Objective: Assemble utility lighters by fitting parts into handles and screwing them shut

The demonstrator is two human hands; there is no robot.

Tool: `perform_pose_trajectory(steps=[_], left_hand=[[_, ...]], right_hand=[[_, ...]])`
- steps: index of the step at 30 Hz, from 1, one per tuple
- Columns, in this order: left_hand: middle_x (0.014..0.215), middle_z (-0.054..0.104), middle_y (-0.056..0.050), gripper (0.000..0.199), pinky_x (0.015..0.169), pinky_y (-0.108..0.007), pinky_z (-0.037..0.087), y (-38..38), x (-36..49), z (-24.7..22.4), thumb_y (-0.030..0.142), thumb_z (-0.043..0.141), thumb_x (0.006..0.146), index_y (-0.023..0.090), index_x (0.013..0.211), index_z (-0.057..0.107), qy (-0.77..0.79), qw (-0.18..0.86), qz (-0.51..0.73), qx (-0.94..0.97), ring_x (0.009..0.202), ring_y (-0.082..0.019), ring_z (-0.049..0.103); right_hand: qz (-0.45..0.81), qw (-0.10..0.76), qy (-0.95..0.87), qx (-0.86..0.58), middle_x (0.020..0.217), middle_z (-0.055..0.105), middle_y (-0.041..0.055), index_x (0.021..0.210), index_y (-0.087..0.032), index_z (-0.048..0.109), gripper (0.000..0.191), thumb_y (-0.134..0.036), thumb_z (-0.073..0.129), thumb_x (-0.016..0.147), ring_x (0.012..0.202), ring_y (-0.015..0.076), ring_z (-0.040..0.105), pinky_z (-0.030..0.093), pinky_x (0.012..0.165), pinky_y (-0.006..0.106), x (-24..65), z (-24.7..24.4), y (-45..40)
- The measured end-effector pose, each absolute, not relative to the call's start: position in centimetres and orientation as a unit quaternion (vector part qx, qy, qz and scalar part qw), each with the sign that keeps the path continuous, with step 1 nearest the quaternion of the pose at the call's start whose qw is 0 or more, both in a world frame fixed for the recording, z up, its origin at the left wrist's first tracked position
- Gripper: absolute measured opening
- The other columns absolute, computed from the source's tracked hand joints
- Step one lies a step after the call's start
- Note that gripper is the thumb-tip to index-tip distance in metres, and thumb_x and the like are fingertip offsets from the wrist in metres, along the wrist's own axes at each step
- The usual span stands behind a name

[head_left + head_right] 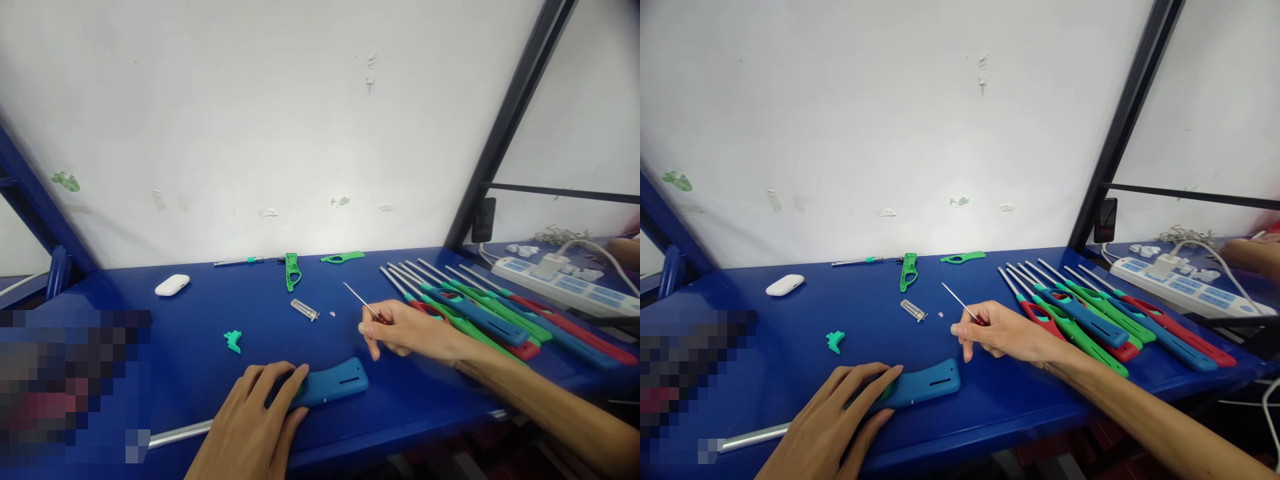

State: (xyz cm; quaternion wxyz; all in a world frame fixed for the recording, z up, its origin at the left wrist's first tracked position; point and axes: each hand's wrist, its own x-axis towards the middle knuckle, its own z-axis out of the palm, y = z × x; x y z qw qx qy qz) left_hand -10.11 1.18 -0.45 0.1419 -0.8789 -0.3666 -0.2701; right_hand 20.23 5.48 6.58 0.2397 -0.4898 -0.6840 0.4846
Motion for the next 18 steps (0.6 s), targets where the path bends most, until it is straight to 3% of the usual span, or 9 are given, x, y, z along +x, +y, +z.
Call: perform_pose_trajectory(steps=[7, 12, 18], left_hand=[[0.127, 0.077, -0.003, 0.04, 0.087, -0.044, 0.07, 1.1, -10.2, -0.4, 0.026, 0.045, 0.109, 0.03, 0.147, 0.058, -0.374, 0.136, -0.265, -0.878, 0.109, -0.027, 0.076], [0.128, 0.077, -0.002, 0.04, 0.09, -0.043, 0.069, 1.1, -10.2, -0.8, 0.028, 0.044, 0.111, 0.029, 0.148, 0.057, -0.369, 0.145, -0.266, -0.879, 0.11, -0.027, 0.076], [0.127, 0.077, -0.003, 0.038, 0.088, -0.044, 0.069, 1.1, -10.1, -0.9, 0.03, 0.042, 0.112, 0.029, 0.146, 0.058, -0.369, 0.159, -0.273, -0.874, 0.11, -0.027, 0.076]], right_hand=[[0.413, 0.255, -0.704, -0.519, 0.075, 0.068, 0.0003, 0.082, -0.019, 0.078, 0.039, -0.056, 0.074, 0.093, 0.063, 0.0122, 0.047, 0.034, 0.056, 0.026, 20.4, 6.9, 5.2], [0.359, 0.278, -0.716, -0.531, 0.08, 0.07, -0.0012, 0.109, -0.025, 0.081, 0.031, -0.051, 0.069, 0.099, 0.079, 0.0167, 0.061, 0.042, 0.073, 0.027, 19.6, 7.0, 4.0], [0.375, 0.255, -0.71, -0.539, 0.064, 0.058, -0.0087, 0.113, -0.027, 0.068, 0.029, -0.049, 0.075, 0.095, 0.061, 0.0134, 0.05, 0.036, 0.059, 0.025, 18.4, 6.3, 3.1]])
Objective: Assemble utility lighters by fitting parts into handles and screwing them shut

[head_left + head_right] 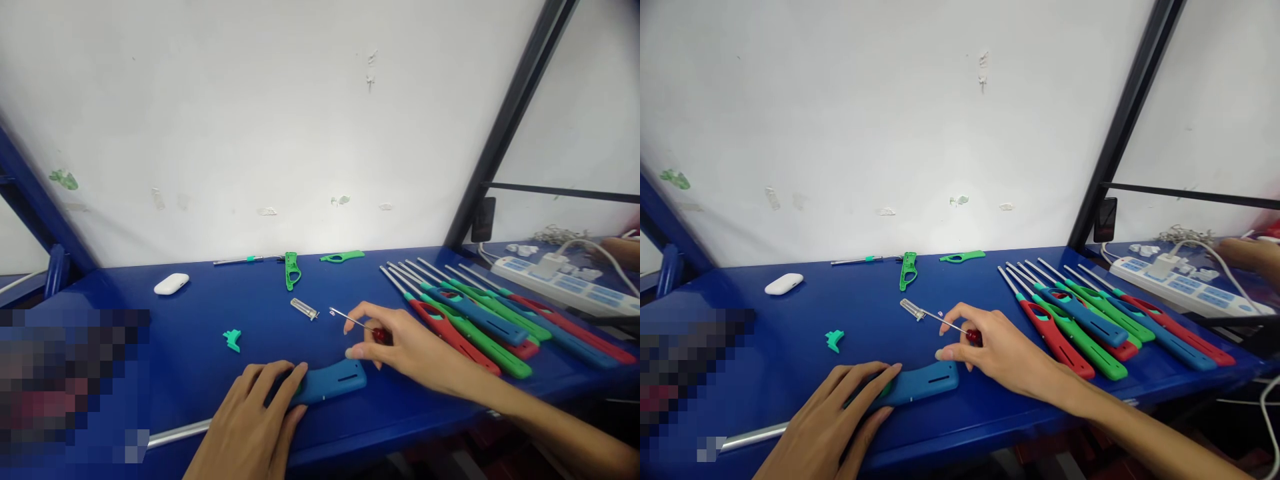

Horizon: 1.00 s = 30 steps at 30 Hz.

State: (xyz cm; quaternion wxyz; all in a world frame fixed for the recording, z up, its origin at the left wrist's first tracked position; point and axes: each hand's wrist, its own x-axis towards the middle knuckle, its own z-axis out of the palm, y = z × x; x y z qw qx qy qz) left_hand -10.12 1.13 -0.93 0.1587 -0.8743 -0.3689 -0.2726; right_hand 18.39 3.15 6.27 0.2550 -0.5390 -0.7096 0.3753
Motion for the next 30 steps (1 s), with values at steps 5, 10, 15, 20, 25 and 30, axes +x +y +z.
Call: perform_pose_trajectory(steps=[5, 10, 15, 20, 25, 30], left_hand=[[0.126, 0.077, -0.004, 0.038, 0.087, -0.045, 0.07, 1.1, -9.9, -0.8, 0.028, 0.041, 0.112, 0.027, 0.146, 0.058, -0.363, 0.159, -0.273, -0.877, 0.109, -0.028, 0.076], [0.126, 0.076, -0.005, 0.039, 0.088, -0.045, 0.07, 1.0, -10.0, -0.6, 0.025, 0.043, 0.11, 0.025, 0.146, 0.057, -0.362, 0.148, -0.267, -0.881, 0.109, -0.027, 0.075], [0.127, 0.076, -0.006, 0.04, 0.088, -0.048, 0.07, 1.1, -10.0, -0.7, 0.023, 0.047, 0.108, 0.024, 0.147, 0.056, -0.364, 0.149, -0.267, -0.88, 0.11, -0.029, 0.075], [0.127, 0.076, -0.005, 0.04, 0.088, -0.046, 0.07, 1.0, -10.1, -0.7, 0.024, 0.047, 0.108, 0.025, 0.146, 0.057, -0.366, 0.144, -0.266, -0.88, 0.11, -0.028, 0.075], [0.126, 0.076, -0.005, 0.04, 0.089, -0.047, 0.069, 0.9, -10.0, -0.9, 0.024, 0.046, 0.108, 0.027, 0.146, 0.058, -0.367, 0.146, -0.271, -0.878, 0.11, -0.029, 0.075], [0.127, 0.076, -0.004, 0.04, 0.088, -0.044, 0.069, 1.0, -10.0, -0.7, 0.024, 0.047, 0.108, 0.028, 0.146, 0.058, -0.373, 0.139, -0.274, -0.876, 0.109, -0.028, 0.075]], right_hand=[[0.392, 0.255, -0.719, -0.514, 0.062, 0.056, -0.0098, 0.11, -0.026, 0.066, 0.028, -0.049, 0.075, 0.096, 0.059, 0.0127, 0.05, 0.036, 0.057, 0.025, 17.9, 5.4, 3.6], [0.392, 0.253, -0.725, -0.507, 0.061, 0.055, -0.0102, 0.109, -0.026, 0.066, 0.029, -0.05, 0.076, 0.096, 0.06, 0.0128, 0.051, 0.037, 0.059, 0.025, 17.4, 4.9, 4.0], [0.385, 0.251, -0.727, -0.51, 0.062, 0.053, -0.0104, 0.108, -0.026, 0.067, 0.031, -0.052, 0.077, 0.094, 0.059, 0.0126, 0.049, 0.036, 0.058, 0.025, 17.1, 4.8, 3.9], [0.381, 0.247, -0.731, -0.508, 0.063, 0.049, -0.0103, 0.105, -0.027, 0.068, 0.031, -0.053, 0.078, 0.093, 0.06, 0.0121, 0.044, 0.033, 0.058, 0.026, 17.1, 4.4, 4.0], [0.378, 0.245, -0.727, -0.518, 0.062, 0.044, -0.0102, 0.099, -0.027, 0.07, 0.032, -0.057, 0.079, 0.091, 0.06, 0.0119, 0.038, 0.028, 0.057, 0.027, 17.2, 4.1, 4.1], [0.379, 0.246, -0.724, -0.521, 0.063, 0.046, -0.009, 0.092, -0.026, 0.073, 0.031, -0.056, 0.08, 0.09, 0.062, 0.0121, 0.04, 0.029, 0.058, 0.027, 17.2, 4.0, 4.1]])
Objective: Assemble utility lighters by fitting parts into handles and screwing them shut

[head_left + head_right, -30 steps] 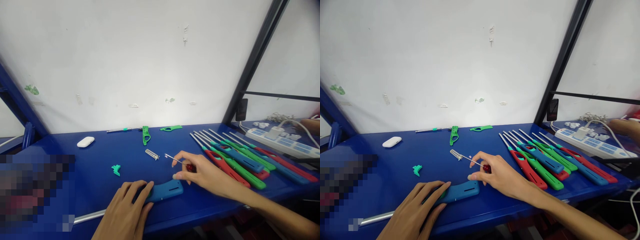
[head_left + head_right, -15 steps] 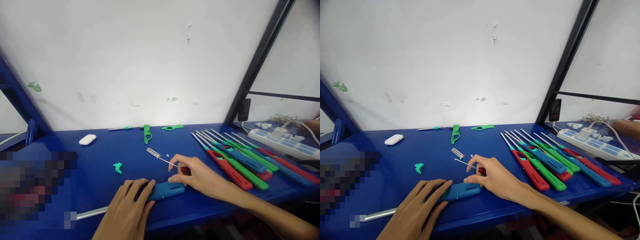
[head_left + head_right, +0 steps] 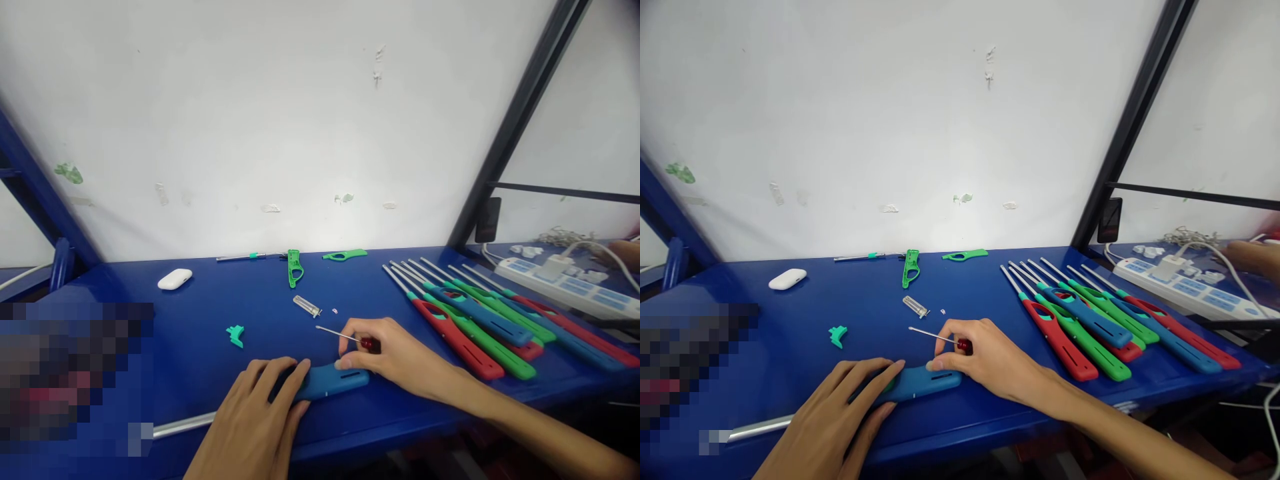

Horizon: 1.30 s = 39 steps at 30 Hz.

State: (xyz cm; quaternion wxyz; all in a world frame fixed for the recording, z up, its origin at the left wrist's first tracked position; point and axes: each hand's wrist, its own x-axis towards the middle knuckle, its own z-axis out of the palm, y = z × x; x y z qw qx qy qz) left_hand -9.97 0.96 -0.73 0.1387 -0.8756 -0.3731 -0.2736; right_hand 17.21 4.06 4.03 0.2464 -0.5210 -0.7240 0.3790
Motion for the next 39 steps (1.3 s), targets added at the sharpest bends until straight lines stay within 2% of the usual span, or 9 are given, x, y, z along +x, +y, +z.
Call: perform_pose_trajectory(steps=[8, 17, 20, 27, 30, 33, 36, 38, 39], left_hand=[[0.127, 0.076, -0.004, 0.041, 0.089, -0.044, 0.068, 1.0, -9.9, -0.6, 0.023, 0.047, 0.107, 0.026, 0.147, 0.058, -0.362, 0.148, -0.263, -0.882, 0.108, -0.028, 0.075], [0.129, 0.077, -0.005, 0.044, 0.09, -0.048, 0.069, 1.2, -10.3, -1.0, 0.022, 0.045, 0.107, 0.026, 0.15, 0.057, -0.358, 0.174, -0.244, -0.884, 0.111, -0.03, 0.075], [0.128, 0.077, -0.004, 0.043, 0.088, -0.046, 0.07, 1.0, -10.3, -0.9, 0.023, 0.048, 0.107, 0.027, 0.148, 0.058, -0.362, 0.167, -0.251, -0.882, 0.11, -0.029, 0.076], [0.126, 0.077, -0.005, 0.043, 0.086, -0.047, 0.071, 1.2, -10.0, -0.8, 0.024, 0.048, 0.107, 0.027, 0.148, 0.057, -0.362, 0.165, -0.255, -0.881, 0.108, -0.029, 0.077], [0.127, 0.077, -0.005, 0.043, 0.087, -0.047, 0.07, 1.2, -10.0, -0.7, 0.024, 0.048, 0.108, 0.026, 0.149, 0.056, -0.36, 0.162, -0.254, -0.883, 0.109, -0.029, 0.076], [0.128, 0.076, -0.005, 0.044, 0.089, -0.046, 0.07, 1.1, -10.2, -0.5, 0.023, 0.047, 0.108, 0.026, 0.15, 0.056, -0.362, 0.157, -0.255, -0.883, 0.11, -0.028, 0.076], [0.129, 0.076, -0.005, 0.044, 0.089, -0.046, 0.07, 1.1, -10.2, -0.6, 0.024, 0.047, 0.108, 0.026, 0.151, 0.055, -0.363, 0.157, -0.254, -0.882, 0.11, -0.029, 0.075], [0.128, 0.076, -0.005, 0.043, 0.087, -0.047, 0.07, 1.2, -10.1, -0.6, 0.025, 0.048, 0.108, 0.026, 0.15, 0.056, -0.366, 0.157, -0.255, -0.881, 0.108, -0.029, 0.076], [0.127, 0.076, -0.005, 0.043, 0.087, -0.047, 0.07, 1.2, -10.1, -0.6, 0.025, 0.048, 0.108, 0.026, 0.15, 0.056, -0.367, 0.157, -0.257, -0.88, 0.108, -0.029, 0.076]], right_hand=[[0.363, 0.252, -0.724, -0.53, 0.065, 0.05, -0.0071, 0.091, -0.025, 0.075, 0.03, -0.055, 0.079, 0.092, 0.064, 0.0125, 0.044, 0.031, 0.059, 0.026, 16.7, 4.2, 3.7], [0.318, 0.241, -0.737, -0.546, 0.065, 0.055, -0.0054, 0.092, -0.025, 0.075, 0.036, -0.061, 0.076, 0.093, 0.063, 0.014, 0.049, 0.03, 0.059, 0.026, 16.8, 3.6, 3.4], [0.308, 0.237, -0.746, -0.54, 0.068, 0.058, -0.0055, 0.096, -0.025, 0.074, 0.034, -0.059, 0.075, 0.095, 0.063, 0.0136, 0.049, 0.03, 0.06, 0.026, 17.0, 3.4, 3.3], [0.311, 0.237, -0.745, -0.54, 0.067, 0.051, -0.0078, 0.111, -0.027, 0.067, 0.035, -0.058, 0.074, 0.095, 0.062, 0.0145, 0.046, 0.031, 0.059, 0.027, 17.4, 3.8, 3.0], [0.303, 0.272, -0.721, -0.561, 0.076, 0.053, -0.0066, 0.117, -0.028, 0.053, 0.033, -0.058, 0.055, 0.106, 0.068, 0.016, 0.049, 0.037, 0.064, 0.027, 17.9, 4.1, 2.8], [0.275, 0.325, -0.694, -0.58, 0.083, 0.051, -0.0047, 0.105, -0.027, 0.045, 0.029, -0.057, 0.047, 0.109, 0.073, 0.0166, 0.049, 0.042, 0.07, 0.029, 19.1, 4.4, 2.5], [0.309, 0.356, -0.678, -0.564, 0.094, 0.059, -0.0002, 0.102, -0.026, 0.053, 0.03, -0.056, 0.057, 0.105, 0.084, 0.0184, 0.056, 0.048, 0.074, 0.031, 20.6, 5.3, 2.1], [0.387, 0.379, -0.654, -0.527, 0.112, 0.068, 0.0058, 0.118, -0.026, 0.063, 0.034, -0.055, 0.067, 0.099, 0.1, 0.0229, 0.064, 0.053, 0.08, 0.033, 21.5, 6.2, 1.8], [0.427, 0.394, -0.64, -0.503, 0.123, 0.069, 0.0085, 0.129, -0.027, 0.065, 0.042, -0.053, 0.072, 0.096, 0.11, 0.0256, 0.065, 0.055, 0.085, 0.035, 21.8, 6.6, 1.6]])
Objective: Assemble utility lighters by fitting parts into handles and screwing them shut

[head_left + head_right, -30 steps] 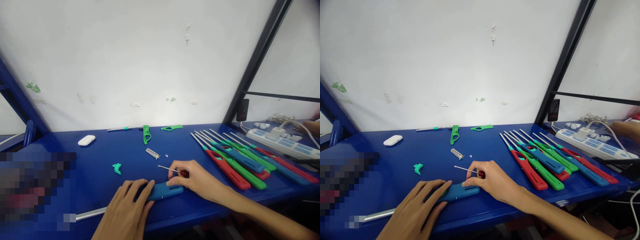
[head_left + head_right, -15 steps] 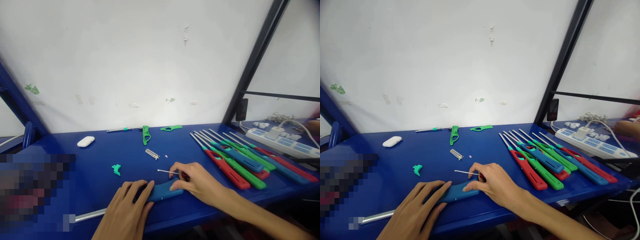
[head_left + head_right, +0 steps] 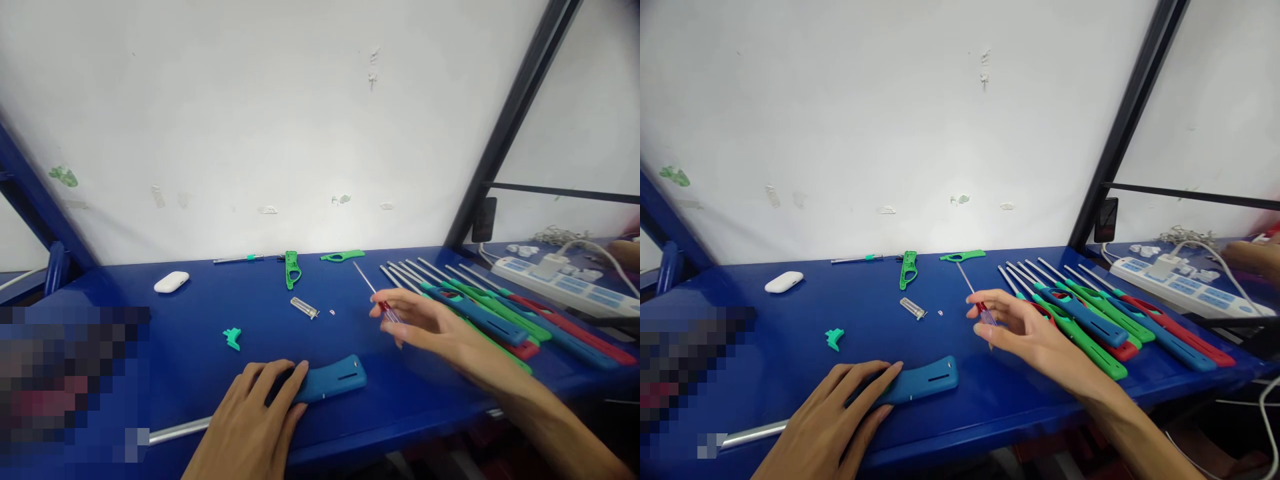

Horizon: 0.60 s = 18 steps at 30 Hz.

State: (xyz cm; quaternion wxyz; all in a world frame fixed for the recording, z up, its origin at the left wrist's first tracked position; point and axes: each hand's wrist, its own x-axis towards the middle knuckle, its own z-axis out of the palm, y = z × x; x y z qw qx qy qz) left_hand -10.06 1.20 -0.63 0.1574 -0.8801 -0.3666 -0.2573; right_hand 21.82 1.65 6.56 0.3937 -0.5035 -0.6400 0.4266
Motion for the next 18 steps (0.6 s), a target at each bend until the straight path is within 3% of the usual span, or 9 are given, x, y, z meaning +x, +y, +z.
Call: perform_pose_trajectory(steps=[2, 5, 7, 9, 11, 13, 18], left_hand=[[0.127, 0.076, -0.005, 0.042, 0.088, -0.045, 0.07, 1.2, -10.0, -0.6, 0.024, 0.047, 0.108, 0.026, 0.149, 0.057, -0.364, 0.157, -0.259, -0.881, 0.108, -0.028, 0.075], [0.128, 0.076, -0.005, 0.042, 0.089, -0.043, 0.07, 1.2, -10.1, -0.6, 0.024, 0.046, 0.109, 0.026, 0.149, 0.057, -0.357, 0.161, -0.261, -0.882, 0.109, -0.027, 0.075], [0.128, 0.076, -0.004, 0.042, 0.089, -0.042, 0.07, 1.2, -10.2, -0.7, 0.026, 0.046, 0.11, 0.027, 0.15, 0.056, -0.359, 0.163, -0.259, -0.882, 0.109, -0.027, 0.075], [0.128, 0.076, -0.004, 0.043, 0.089, -0.042, 0.069, 1.2, -10.3, -0.8, 0.028, 0.046, 0.11, 0.028, 0.152, 0.055, -0.362, 0.165, -0.256, -0.881, 0.11, -0.027, 0.075], [0.128, 0.076, -0.004, 0.044, 0.09, -0.042, 0.069, 1.3, -10.3, -0.9, 0.028, 0.046, 0.11, 0.028, 0.152, 0.055, -0.362, 0.166, -0.253, -0.881, 0.11, -0.027, 0.075], [0.129, 0.076, -0.005, 0.044, 0.091, -0.043, 0.069, 1.4, -10.4, -1.0, 0.027, 0.046, 0.109, 0.028, 0.153, 0.055, -0.359, 0.167, -0.251, -0.883, 0.11, -0.028, 0.075], [0.128, 0.076, -0.005, 0.044, 0.089, -0.044, 0.069, 1.5, -10.2, -0.7, 0.026, 0.044, 0.11, 0.027, 0.152, 0.055, -0.351, 0.166, -0.249, -0.887, 0.109, -0.028, 0.075]], right_hand=[[0.474, 0.427, -0.618, -0.46, 0.137, 0.067, 0.0108, 0.144, -0.03, 0.063, 0.058, -0.047, 0.08, 0.091, 0.122, 0.0282, 0.064, 0.057, 0.093, 0.038, 22.2, 7.1, 1.4], [0.455, 0.474, -0.617, -0.433, 0.125, 0.071, 0.0085, 0.141, -0.031, 0.067, 0.064, -0.041, 0.09, 0.082, 0.111, 0.026, 0.068, 0.059, 0.087, 0.036, 22.0, 7.0, 1.4], [0.399, 0.514, -0.62, -0.439, 0.101, 0.071, 0.0049, 0.128, -0.028, 0.072, 0.05, -0.047, 0.088, 0.085, 0.089, 0.0216, 0.068, 0.058, 0.075, 0.033, 21.4, 6.8, 1.4], [0.313, 0.547, -0.621, -0.465, 0.081, 0.064, 0.002, 0.107, -0.025, 0.074, 0.035, -0.058, 0.071, 0.098, 0.07, 0.0173, 0.06, 0.053, 0.064, 0.03, 20.7, 6.7, 1.3], [0.224, 0.564, -0.63, -0.486, 0.076, 0.061, 0.0025, 0.089, -0.024, 0.071, 0.045, -0.063, 0.056, 0.105, 0.064, 0.0161, 0.055, 0.049, 0.06, 0.029, 19.9, 6.8, 1.1], [0.18, 0.563, -0.646, -0.482, 0.082, 0.065, 0.0046, 0.082, -0.024, 0.069, 0.047, -0.061, 0.055, 0.106, 0.068, 0.0173, 0.058, 0.051, 0.062, 0.029, 19.2, 6.8, 0.8], [0.182, 0.533, -0.683, -0.466, 0.09, 0.072, 0.0023, 0.107, -0.026, 0.073, 0.023, -0.047, 0.064, 0.105, 0.074, 0.0179, 0.068, 0.056, 0.072, 0.029, 17.6, 5.6, 0.5]])
